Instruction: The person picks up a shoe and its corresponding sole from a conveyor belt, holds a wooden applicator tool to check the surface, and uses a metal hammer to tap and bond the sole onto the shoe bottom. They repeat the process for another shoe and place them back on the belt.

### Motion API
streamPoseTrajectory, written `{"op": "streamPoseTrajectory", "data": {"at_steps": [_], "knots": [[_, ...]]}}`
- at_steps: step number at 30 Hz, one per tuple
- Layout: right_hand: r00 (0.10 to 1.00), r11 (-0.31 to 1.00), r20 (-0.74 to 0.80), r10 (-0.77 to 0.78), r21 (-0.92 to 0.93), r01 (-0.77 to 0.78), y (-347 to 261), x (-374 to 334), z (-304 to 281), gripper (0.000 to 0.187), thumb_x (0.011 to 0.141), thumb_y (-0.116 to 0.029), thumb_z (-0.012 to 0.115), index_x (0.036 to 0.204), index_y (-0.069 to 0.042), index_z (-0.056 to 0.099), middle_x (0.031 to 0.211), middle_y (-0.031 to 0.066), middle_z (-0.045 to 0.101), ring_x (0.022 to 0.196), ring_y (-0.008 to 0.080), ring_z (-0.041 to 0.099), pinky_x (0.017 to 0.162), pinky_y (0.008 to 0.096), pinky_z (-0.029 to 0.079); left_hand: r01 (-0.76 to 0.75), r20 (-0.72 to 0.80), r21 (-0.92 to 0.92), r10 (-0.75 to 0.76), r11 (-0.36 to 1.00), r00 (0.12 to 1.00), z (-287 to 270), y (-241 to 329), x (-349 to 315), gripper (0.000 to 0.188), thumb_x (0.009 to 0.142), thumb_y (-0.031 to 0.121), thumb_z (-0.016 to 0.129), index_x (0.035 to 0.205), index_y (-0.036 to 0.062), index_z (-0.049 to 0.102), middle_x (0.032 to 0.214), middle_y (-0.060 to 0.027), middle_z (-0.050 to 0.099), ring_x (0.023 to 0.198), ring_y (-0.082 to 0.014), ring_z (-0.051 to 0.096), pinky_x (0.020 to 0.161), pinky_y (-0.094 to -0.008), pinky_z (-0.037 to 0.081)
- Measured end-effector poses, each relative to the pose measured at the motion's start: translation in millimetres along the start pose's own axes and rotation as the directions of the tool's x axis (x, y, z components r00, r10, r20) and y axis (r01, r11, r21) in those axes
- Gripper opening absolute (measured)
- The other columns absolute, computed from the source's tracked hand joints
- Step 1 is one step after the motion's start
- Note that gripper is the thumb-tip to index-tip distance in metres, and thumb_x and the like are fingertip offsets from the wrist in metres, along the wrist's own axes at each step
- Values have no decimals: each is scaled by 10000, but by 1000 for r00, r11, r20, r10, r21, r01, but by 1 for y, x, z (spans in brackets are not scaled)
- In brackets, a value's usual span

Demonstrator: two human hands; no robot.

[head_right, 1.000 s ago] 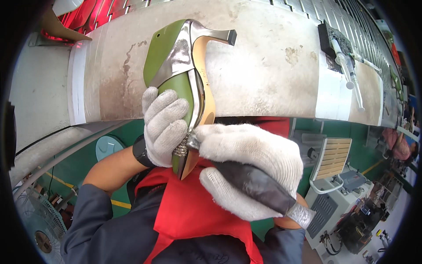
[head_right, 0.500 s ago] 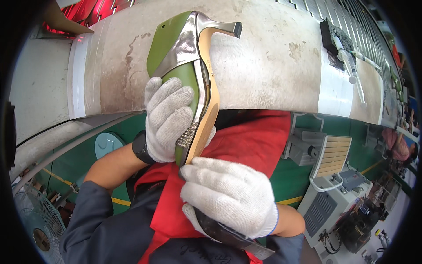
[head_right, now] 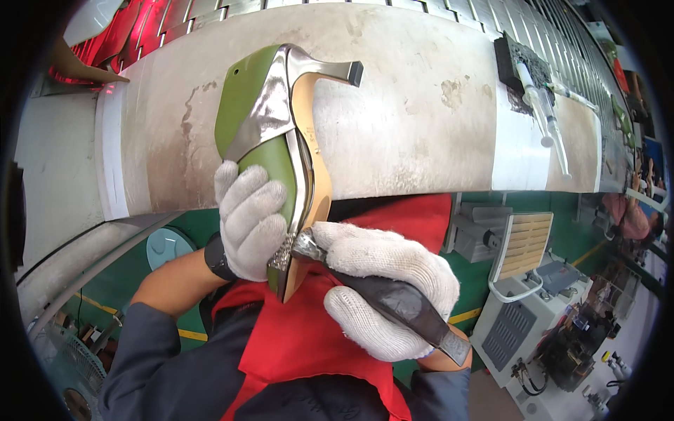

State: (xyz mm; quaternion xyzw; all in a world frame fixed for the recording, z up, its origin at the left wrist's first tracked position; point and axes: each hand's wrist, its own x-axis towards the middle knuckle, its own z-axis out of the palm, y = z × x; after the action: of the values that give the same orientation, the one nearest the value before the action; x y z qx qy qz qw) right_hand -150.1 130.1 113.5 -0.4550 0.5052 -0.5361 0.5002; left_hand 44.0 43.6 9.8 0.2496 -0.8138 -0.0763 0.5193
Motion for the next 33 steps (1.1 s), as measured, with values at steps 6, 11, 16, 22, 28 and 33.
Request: {"op": "streamPoseTrajectory", "data": {"at_steps": [6, 11, 16, 22, 28, 33], "knots": [[976, 977, 86, 201, 53, -206, -11, 30, -15, 345, 879, -89, 827, 1119, 76, 642, 1187, 342, 740, 1147, 419, 740, 1053, 523, 580, -45, -173, 4, 45, 999, 984, 16, -6, -16, 390, 811, 103, 783, 1145, 125, 584, 1213, -89, 687, 1147, -321, 640, 1219, -636, 342], [961, 977, 199, 190, 60, -205, -7, 54, -32, 356, 875, -77, 832, 1126, 78, 633, 1200, 370, 721, 1124, 443, 744, 979, 544, 616, 2, -245, 43, 8, 999, 970, 28, 1, -17, 450, 854, 98, 779, 1240, 148, 553, 1243, -43, 664, 1137, -276, 639, 1127, -636, 426], [963, 946, 90, 254, 185, -266, 12, 57, -31, 462, 867, -198, 911, 1105, 63, 612, 1169, 364, 720, 1130, 479, 733, 965, 580, 617, -5, -247, 22, 10, 1000, 969, 30, -4, -18, 430, 857, 109, 772, 1224, 169, 557, 1213, -9, 663, 1080, -255, 644, 1031, -569, 457], [957, 942, 63, 282, 172, -288, 15, 71, -34, 470, 860, -210, 915, 1101, 68, 622, 1149, 357, 727, 1108, 475, 742, 966, 577, 620, 28, -306, 37, -15, 999, 952, 34, 1, -21, 397, 871, 121, 754, 1212, 188, 561, 1176, 20, 657, 1041, -220, 649, 977, -540, 458], [921, 976, 328, 211, -14, -219, 5, 102, -36, 418, 923, -39, 780, 1314, 73, 682, 1233, 254, 764, 1168, 321, 739, 1040, 430, 579, 60, -230, 7, -57, 998, 971, 22, 5, -22, 399, 882, 129, 756, 1223, 196, 559, 1188, 19, 653, 1052, -211, 650, 987, -558, 454], [963, 968, 101, 251, -19, -250, -6, 111, 1, 368, 970, -60, 717, 1307, 80, 669, 1280, 199, 737, 1142, 272, 735, 992, 388, 590, -1, -194, 3, 2, 1000, 981, 25, -1, -18, 433, 823, 96, 786, 1186, 187, 568, 1195, -10, 660, 1061, -235, 646, 964, -572, 452]]}}
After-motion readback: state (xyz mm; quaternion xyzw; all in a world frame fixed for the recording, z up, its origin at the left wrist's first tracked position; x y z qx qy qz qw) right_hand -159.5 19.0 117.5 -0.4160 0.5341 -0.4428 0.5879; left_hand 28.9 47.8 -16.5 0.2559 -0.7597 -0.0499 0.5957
